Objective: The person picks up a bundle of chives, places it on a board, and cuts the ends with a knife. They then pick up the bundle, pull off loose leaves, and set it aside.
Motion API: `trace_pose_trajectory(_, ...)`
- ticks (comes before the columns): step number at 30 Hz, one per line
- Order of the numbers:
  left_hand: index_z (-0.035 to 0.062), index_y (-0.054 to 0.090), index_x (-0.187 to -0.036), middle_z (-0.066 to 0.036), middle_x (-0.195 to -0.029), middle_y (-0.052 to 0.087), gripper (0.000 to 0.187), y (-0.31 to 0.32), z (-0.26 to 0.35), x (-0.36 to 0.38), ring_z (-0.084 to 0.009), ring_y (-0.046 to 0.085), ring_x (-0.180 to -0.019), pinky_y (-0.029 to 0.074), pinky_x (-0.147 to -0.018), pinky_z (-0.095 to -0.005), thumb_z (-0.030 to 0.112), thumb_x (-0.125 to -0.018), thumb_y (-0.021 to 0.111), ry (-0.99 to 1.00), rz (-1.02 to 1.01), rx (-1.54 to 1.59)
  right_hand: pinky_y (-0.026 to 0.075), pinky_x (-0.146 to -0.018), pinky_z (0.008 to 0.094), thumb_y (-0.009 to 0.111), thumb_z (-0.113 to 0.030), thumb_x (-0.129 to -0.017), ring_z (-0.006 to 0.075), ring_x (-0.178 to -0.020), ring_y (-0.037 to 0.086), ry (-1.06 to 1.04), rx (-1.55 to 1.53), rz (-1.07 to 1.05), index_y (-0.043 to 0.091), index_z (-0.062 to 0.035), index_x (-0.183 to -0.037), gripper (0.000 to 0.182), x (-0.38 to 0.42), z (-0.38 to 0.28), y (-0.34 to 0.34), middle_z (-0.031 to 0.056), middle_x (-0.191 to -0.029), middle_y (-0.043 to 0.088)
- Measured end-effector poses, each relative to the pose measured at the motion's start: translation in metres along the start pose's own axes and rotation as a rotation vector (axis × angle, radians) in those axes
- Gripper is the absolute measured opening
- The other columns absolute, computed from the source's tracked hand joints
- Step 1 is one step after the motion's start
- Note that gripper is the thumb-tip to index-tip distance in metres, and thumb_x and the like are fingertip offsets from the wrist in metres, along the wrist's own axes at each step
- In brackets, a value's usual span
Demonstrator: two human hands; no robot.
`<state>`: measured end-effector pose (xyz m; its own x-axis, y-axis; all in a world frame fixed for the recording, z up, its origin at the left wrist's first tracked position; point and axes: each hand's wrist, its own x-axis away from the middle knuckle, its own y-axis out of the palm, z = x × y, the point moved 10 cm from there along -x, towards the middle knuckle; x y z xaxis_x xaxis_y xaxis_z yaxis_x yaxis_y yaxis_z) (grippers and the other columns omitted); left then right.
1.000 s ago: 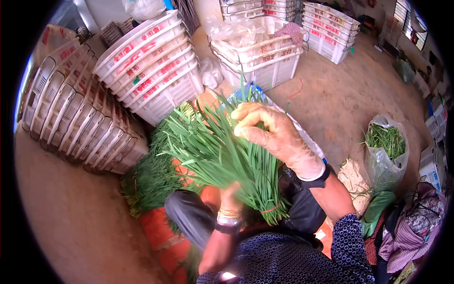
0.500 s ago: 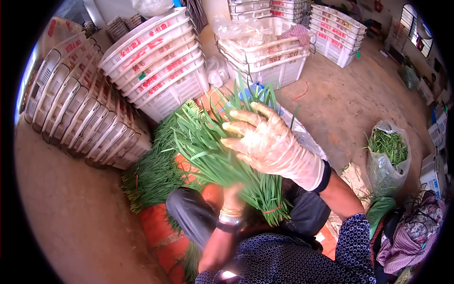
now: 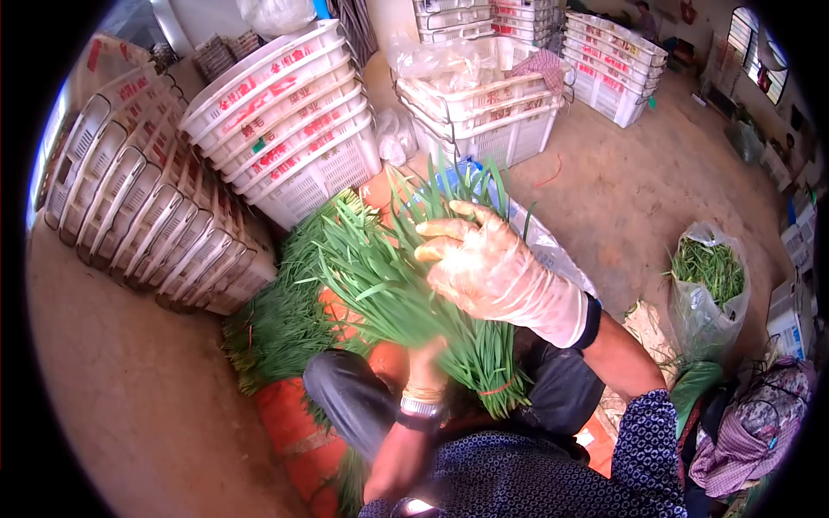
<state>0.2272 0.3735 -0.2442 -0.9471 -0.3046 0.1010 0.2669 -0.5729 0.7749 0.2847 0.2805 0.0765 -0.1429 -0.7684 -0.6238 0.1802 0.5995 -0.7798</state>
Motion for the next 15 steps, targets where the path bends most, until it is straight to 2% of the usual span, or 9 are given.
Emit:
trace_pose_trajectory(3, -0.0017, 0.062, -0.138, -0.012, -0.123, 0.074, 0.064, -0.010, -0.006, -0.001, -0.0287, 0.074, -0.108, 0.062, -0.097, -0.0434, 0.015, -0.081, 0.085, -0.023, 0.016, -0.015, 0.047, -0.114, 0.0466, 0.079, -0.017, -0.092, 0.0253, -0.127, 0.065, 0.221, -0.368, 0.103, 0.075, -0.0136, -0.094, 0.005, 0.001, 0.033, -0.023, 0.0010, -0.114, 0.075)
trace_pose_trajectory(4, -0.0020, 0.061, -0.139, -0.012, -0.125, 0.073, 0.066, -0.010, -0.007, -0.001, -0.0294, 0.073, -0.110, 0.062, -0.099, -0.0443, 0.017, -0.081, 0.086, -0.032, 0.017, -0.016, 0.053, -0.103, 0.0432, 0.081, -0.017, -0.091, 0.0313, -0.117, 0.068, 0.250, -0.407, 0.223, 0.071, -0.0083, -0.094, 0.013, 0.003, 0.045, -0.037, 0.0067, -0.103, 0.074)
trace_pose_trajectory(5, -0.0023, 0.060, -0.140, -0.012, -0.127, 0.073, 0.068, -0.011, -0.008, -0.002, -0.0301, 0.073, -0.112, 0.061, -0.100, -0.0452, 0.018, -0.080, 0.086, -0.042, 0.019, -0.016, 0.053, -0.102, 0.0447, 0.079, -0.017, -0.094, 0.0317, -0.117, 0.068, 0.253, -0.431, 0.262, 0.072, -0.0075, -0.097, 0.012, 0.002, 0.053, -0.050, 0.0075, -0.105, 0.075)
trace_pose_trajectory(7, -0.0030, 0.060, -0.141, -0.014, -0.129, 0.073, 0.070, -0.005, -0.004, -0.002, -0.0310, 0.073, -0.113, 0.060, -0.102, -0.0465, 0.018, -0.080, 0.085, -0.032, 0.009, -0.022, 0.053, -0.100, 0.0445, 0.078, -0.017, -0.096, 0.0321, -0.113, 0.070, 0.335, -0.439, 0.292, 0.074, -0.0063, -0.100, 0.012, 0.009, 0.064, -0.066, 0.0086, -0.106, 0.076)
trace_pose_trajectory(11, -0.0036, 0.060, -0.141, -0.014, -0.126, 0.074, 0.068, -0.001, 0.001, -0.003, -0.0303, 0.074, -0.110, 0.061, -0.101, -0.0457, 0.015, -0.080, 0.084, 0.004, -0.012, -0.016, 0.053, -0.099, 0.0442, 0.079, -0.017, -0.096, 0.0329, -0.107, 0.071, 0.307, -0.427, 0.219, 0.075, -0.0059, -0.104, 0.014, 0.012, 0.068, -0.080, 0.0104, -0.105, 0.076)
trace_pose_trajectory(13, -0.0040, 0.060, -0.140, -0.014, -0.126, 0.074, 0.068, -0.003, -0.001, -0.003, -0.0302, 0.074, -0.109, 0.061, -0.100, -0.0456, 0.014, -0.080, 0.083, 0.006, -0.014, -0.022, 0.053, -0.099, 0.0441, 0.079, -0.016, -0.096, 0.0329, -0.105, 0.071, 0.351, -0.376, 0.271, 0.075, -0.0056, -0.107, 0.015, 0.013, 0.068, -0.086, 0.0113, -0.105, 0.076)
trace_pose_trajectory(15, -0.0029, 0.060, -0.141, -0.014, -0.126, 0.074, 0.066, 0.005, 0.004, 0.000, -0.0303, 0.074, -0.111, 0.061, -0.100, -0.0464, 0.013, -0.080, 0.082, 0.016, -0.012, -0.027, 0.054, -0.099, 0.0449, 0.078, -0.015, -0.096, 0.0318, -0.109, 0.070, 0.306, -0.229, 0.331, 0.076, -0.0085, -0.110, 0.015, 0.009, 0.063, -0.090, 0.0093, -0.108, 0.076)
